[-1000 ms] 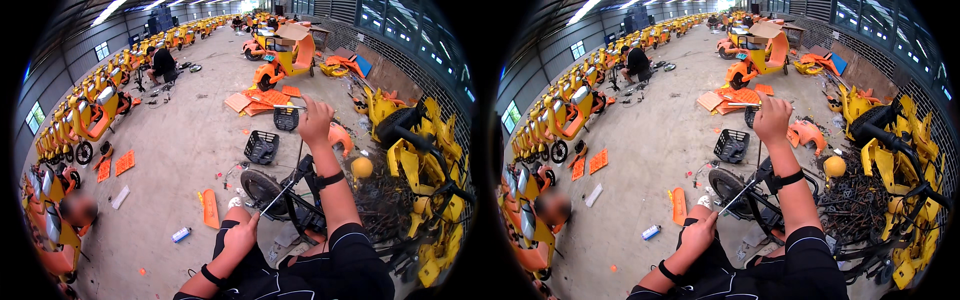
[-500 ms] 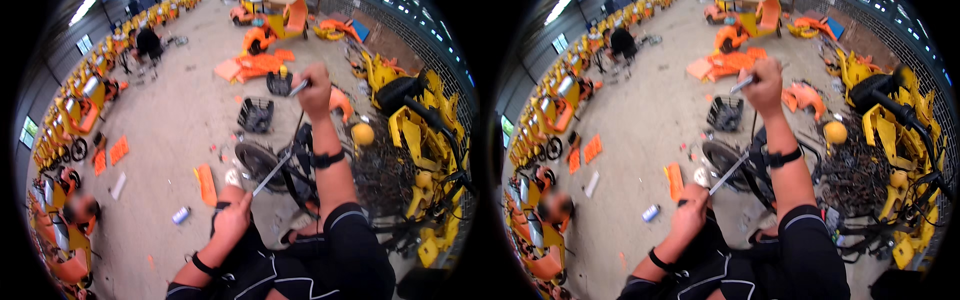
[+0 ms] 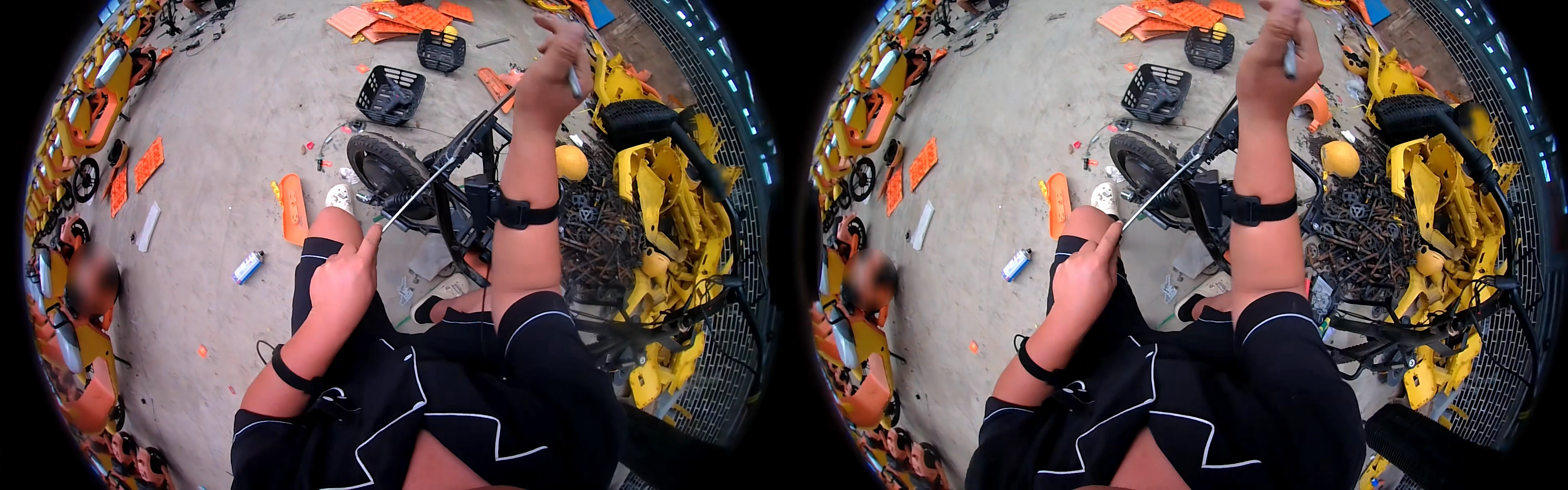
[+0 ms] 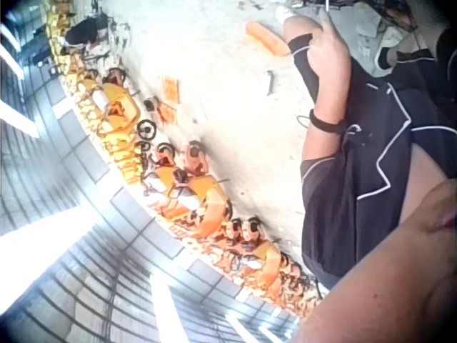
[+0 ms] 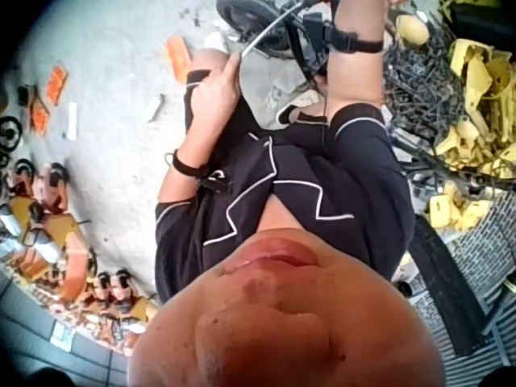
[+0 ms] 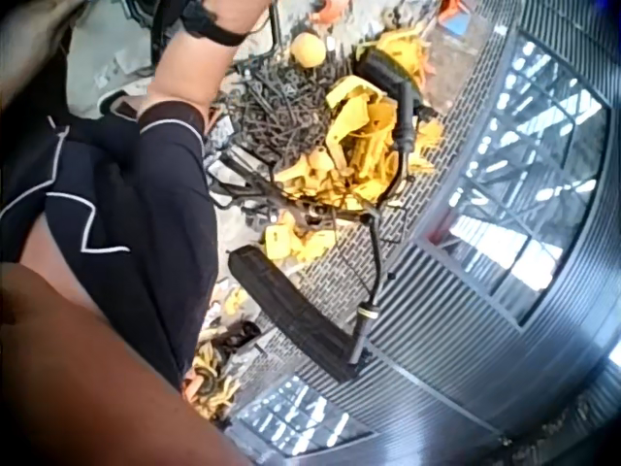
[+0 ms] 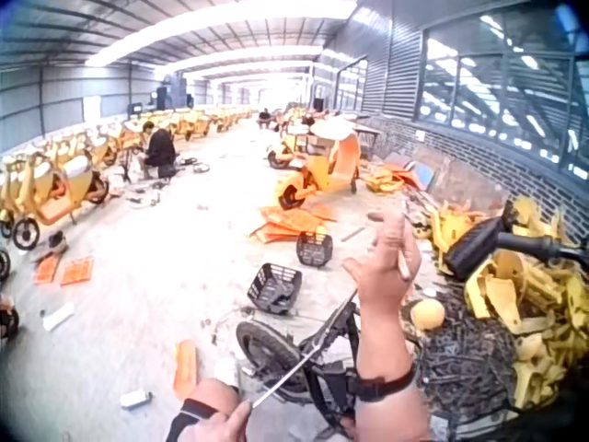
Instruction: The person uses a screwdriver and pliers to detach wires and components from a bike frame, then uses a socket wrench to loosen and remove bolts from the frame.
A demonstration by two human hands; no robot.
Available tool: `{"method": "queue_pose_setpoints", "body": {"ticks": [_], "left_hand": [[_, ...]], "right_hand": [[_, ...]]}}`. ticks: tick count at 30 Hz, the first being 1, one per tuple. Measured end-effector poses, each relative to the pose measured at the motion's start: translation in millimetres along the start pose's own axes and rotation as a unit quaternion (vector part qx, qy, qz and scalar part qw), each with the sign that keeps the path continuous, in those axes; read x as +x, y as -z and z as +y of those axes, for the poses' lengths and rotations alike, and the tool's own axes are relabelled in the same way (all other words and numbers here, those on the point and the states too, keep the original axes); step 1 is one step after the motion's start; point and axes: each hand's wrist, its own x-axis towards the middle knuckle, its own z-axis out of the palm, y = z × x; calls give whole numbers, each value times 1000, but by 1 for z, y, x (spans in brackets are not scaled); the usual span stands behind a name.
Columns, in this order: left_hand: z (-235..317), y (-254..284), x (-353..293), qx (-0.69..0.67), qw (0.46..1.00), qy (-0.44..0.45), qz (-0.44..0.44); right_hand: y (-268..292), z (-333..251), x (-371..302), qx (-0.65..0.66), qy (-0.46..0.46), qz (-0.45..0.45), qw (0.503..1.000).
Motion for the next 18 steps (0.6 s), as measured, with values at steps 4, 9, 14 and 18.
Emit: {"method": "queue_pose_setpoints", "body": {"ticks": [4,9,14,18], "left_hand": [[-3,-4,0,5,1000,-13,10],[6,-21,-16,-12,999,-6,-34],[16,-41,-14,-51,999,-8,-5],[12,2,-12,-31,999,13,-28]], "right_hand": [[-2,-7,2,26,-58,48,997],[20,15,16,526,-251,-151,798],[33,68,41,665,-298,-216,650],[34,76,45,613,-365,-162,681]]}}
